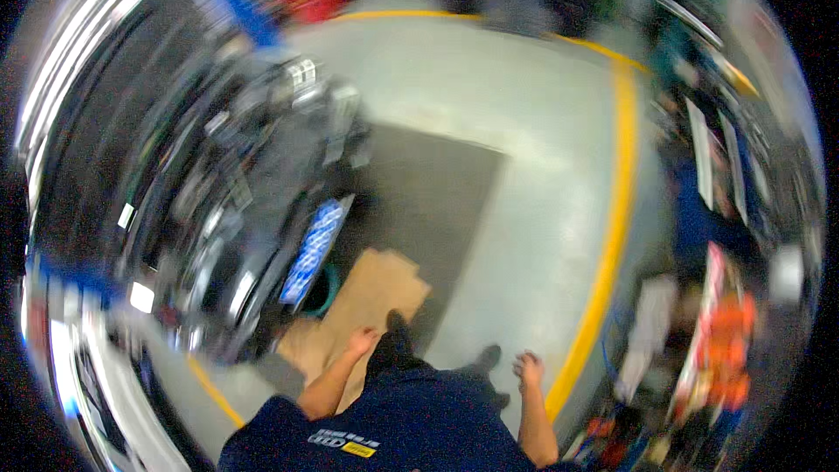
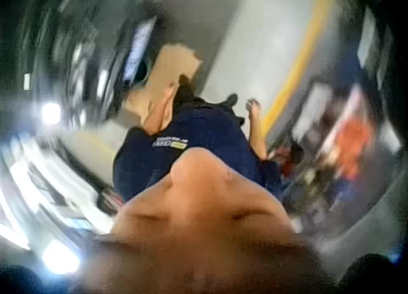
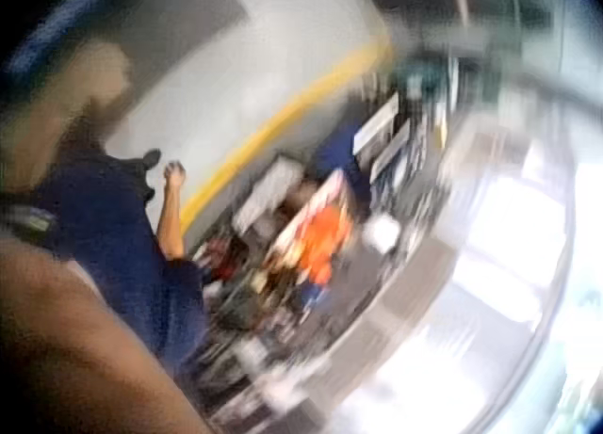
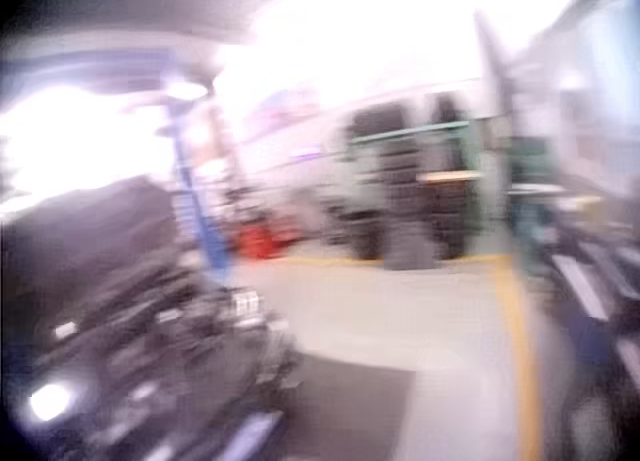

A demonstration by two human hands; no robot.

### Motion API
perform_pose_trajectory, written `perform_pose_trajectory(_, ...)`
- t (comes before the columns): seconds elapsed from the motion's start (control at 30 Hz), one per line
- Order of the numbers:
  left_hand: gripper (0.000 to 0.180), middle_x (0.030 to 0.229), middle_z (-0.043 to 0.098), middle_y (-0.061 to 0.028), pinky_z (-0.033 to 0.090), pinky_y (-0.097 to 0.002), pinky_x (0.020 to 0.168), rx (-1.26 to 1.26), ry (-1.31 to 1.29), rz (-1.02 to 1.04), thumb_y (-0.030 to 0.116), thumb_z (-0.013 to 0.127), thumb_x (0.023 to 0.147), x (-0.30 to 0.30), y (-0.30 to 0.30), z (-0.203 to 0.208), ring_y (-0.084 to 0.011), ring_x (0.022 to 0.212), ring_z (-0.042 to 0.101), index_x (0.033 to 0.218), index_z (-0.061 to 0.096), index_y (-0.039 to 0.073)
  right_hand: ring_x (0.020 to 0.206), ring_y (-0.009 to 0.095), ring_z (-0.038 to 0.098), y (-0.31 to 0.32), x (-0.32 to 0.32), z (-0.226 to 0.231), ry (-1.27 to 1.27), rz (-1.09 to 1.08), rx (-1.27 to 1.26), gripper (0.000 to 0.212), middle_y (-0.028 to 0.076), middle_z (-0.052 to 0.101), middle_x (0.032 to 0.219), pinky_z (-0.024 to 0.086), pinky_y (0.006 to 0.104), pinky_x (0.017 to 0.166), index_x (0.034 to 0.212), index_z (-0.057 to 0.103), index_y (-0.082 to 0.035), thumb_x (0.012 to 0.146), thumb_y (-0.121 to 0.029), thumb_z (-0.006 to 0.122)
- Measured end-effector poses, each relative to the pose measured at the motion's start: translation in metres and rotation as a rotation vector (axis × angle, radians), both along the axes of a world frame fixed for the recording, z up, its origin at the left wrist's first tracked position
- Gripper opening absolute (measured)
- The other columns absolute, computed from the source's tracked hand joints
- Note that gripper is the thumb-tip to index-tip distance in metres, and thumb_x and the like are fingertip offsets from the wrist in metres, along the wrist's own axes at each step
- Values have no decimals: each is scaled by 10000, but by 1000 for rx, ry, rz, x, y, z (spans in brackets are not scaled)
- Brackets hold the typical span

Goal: The person removes spark plugs from a car engine using a ratchet and spark plug socket, then installs new spark plugs into the engine. The person handles the spark plugs and tools directly, working within the engine bay.

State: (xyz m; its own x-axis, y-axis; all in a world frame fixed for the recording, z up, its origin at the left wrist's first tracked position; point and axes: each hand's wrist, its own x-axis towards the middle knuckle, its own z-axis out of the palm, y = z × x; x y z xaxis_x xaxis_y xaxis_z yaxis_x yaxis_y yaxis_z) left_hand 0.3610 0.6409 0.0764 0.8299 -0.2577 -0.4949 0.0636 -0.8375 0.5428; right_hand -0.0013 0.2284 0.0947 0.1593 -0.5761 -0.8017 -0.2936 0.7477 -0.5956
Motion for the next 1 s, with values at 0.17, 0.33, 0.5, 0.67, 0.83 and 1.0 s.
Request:
perform_pose_trajectory(0.17, 356, 1142, 755, -177, 552, -424, 953, -104, 32, 193, 322, 659, 951, 33, 33, -16, -339, 1092, 712, 1184, 732, 62, 827, 295, 716, 46, 123, 7, -65, 400, -24, 384, 161, 722, 1052, 596, 409, 691, 1291, 592, -1, 982, -220, 655)
perform_pose_trajectory(0.33, 353, 1094, 762, -147, 563, -394, 917, -260, -9, 414, 313, 660, 959, 85, 112, 17, -286, 993, 733, 1203, 715, 64, 793, 239, 705, 119, 358, 48, -242, 676, -140, 277, 137, 729, 998, 581, 353, 676, 1177, 647, 14, 1003, -202, 652)
perform_pose_trajectory(0.5, 291, 1023, 761, -118, 573, -347, 829, -573, 30, 680, 205, 633, 1004, 166, 176, 98, -194, 890, 731, 1194, 688, -8, 731, 149, 649, 227, 604, 138, -521, 1060, -350, 192, 74, 708, 844, 525, 300, 644, 960, 685, -1, 1037, -166, 623)
perform_pose_trajectory(0.67, 234, 996, 763, -109, 561, -310, 798, -727, -270, 701, 135, 619, 1020, 287, 223, 193, -167, 888, 717, 1176, 674, -31, 758, 136, 662, 331, 793, 217, -746, 1281, -526, 181, 56, 717, 891, 531, 294, 661, 1026, 675, -7, 1024, -187, 658)
perform_pose_trajectory(0.83, 209, 906, 721, -56, 531, -291, 733, -598, -563, 744, 70, 695, 962, 414, 261, 271, -114, 786, 633, 1159, 683, 0, 870, 338, 687, 400, 925, 223, -609, 1279, -1197, 459, 173, 701, 1033, 540, 441, 799, 1213, 608, -9, 889, -275, 797)
perform_pose_trajectory(1.0, 363, 1059, 719, -130, 553, -358, 850, -290, -690, 654, 99, 770, 886, 497, 280, 313, -239, 940, 692, 1215, 651, 0, 902, 359, 665, 423, 966, 212, -585, 1266, -1068, 443, 165, 660, 963, 524, 474, 802, 1148, 604, -14, 850, -258, 824)
